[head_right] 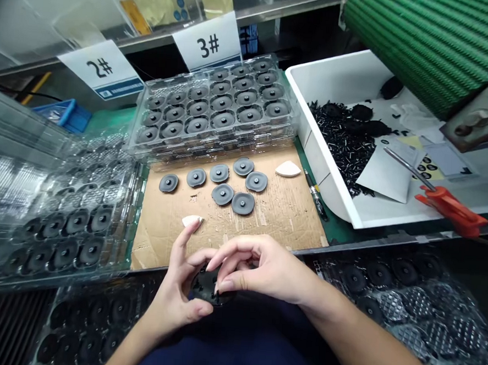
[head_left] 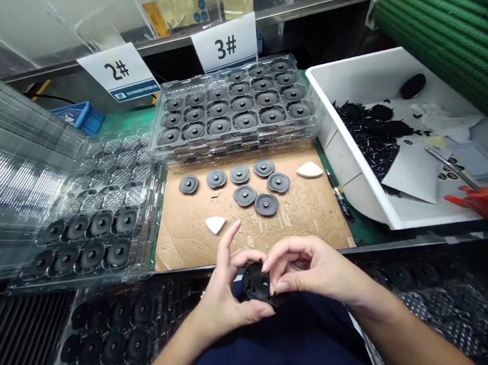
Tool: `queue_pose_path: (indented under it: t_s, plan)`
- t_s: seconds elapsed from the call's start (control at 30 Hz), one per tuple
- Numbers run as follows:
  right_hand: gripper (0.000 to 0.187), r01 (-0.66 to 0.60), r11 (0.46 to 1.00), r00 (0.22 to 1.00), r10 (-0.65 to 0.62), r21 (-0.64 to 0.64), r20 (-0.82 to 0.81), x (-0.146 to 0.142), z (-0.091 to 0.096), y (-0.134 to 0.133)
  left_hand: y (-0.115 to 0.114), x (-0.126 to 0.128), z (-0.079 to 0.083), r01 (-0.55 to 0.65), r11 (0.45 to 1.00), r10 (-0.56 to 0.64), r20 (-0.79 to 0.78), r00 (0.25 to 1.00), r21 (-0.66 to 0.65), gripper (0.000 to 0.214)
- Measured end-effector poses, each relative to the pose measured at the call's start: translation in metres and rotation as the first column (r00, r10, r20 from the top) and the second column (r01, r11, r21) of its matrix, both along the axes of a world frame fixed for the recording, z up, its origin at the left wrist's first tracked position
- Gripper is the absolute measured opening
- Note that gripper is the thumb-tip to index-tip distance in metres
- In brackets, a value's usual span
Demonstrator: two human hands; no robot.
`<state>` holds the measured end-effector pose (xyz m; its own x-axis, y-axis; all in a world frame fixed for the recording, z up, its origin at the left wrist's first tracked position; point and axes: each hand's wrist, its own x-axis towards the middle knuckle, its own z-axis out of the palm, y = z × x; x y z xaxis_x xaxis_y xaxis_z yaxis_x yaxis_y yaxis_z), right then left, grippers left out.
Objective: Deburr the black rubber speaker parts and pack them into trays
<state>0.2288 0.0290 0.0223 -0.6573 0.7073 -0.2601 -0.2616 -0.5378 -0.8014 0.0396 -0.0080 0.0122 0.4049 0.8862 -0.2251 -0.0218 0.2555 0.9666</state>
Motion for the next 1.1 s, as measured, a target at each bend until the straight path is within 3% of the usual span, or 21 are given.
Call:
queue_pose_path:
  t_s: [0.17, 0.43, 0.57, 0.7, 0.83, 0.97, 1.0, 1.03, 1.1]
  plan:
    - [0.012, -0.073, 0.997, 0.993, 0.071, -0.014, -0.093, 0.011, -0.002, -0.002, 0.004, 0.006, -0.002, 0.097, 0.994, -0.096, -0.032, 0.995, 0.052, 0.11]
    - [0.015, 0.065, 0.994, 0.996, -0.069, -0.088, -0.048, 0.016, -0.013, -0.016, 0.003, 0.009, -0.007, 0.055, 0.954, -0.028, -0.094, 0.995, 0.296, 0.106]
    - [0.011, 0.174, 0.985, 0.984, -0.174, 0.011, 0.042, 0.016, -0.015, -0.025, 0.003, 0.008, -0.007, 0.017, 0.914, 0.029, -0.108, 0.994, 0.406, 0.105]
    - [0.005, 0.29, 0.94, 0.946, -0.31, 0.183, 0.097, 0.019, -0.02, -0.039, 0.002, 0.007, -0.009, 0.015, 0.875, 0.054, -0.129, 0.99, 0.484, 0.105]
    - [0.013, 0.292, 0.829, 0.874, -0.434, 0.477, 0.219, 0.026, -0.024, -0.049, -0.001, 0.005, -0.009, -0.018, 0.883, 0.077, -0.106, 0.991, 0.469, 0.104]
    - [0.028, 0.074, 0.57, 0.814, -0.508, 0.818, 0.28, 0.023, -0.021, -0.051, -0.003, 0.005, -0.006, -0.003, 0.94, 0.053, -0.135, 0.989, 0.341, 0.088]
    - [0.031, 0.041, 0.55, 0.799, -0.519, 0.834, 0.303, 0.022, -0.022, -0.051, -0.004, 0.005, -0.005, 0.07, 0.964, -0.026, -0.17, 0.985, 0.258, 0.076]
    - [0.037, 0.028, 0.58, 0.779, -0.524, 0.814, 0.345, 0.021, -0.026, -0.052, -0.004, 0.006, -0.005, 0.178, 0.971, -0.144, -0.203, 0.968, 0.161, 0.062]
    - [0.051, 0.068, 0.722, 0.722, -0.511, 0.688, 0.465, 0.025, -0.042, -0.055, -0.003, 0.007, -0.008, 0.417, 0.909, -0.405, -0.233, 0.884, 0.003, 0.044]
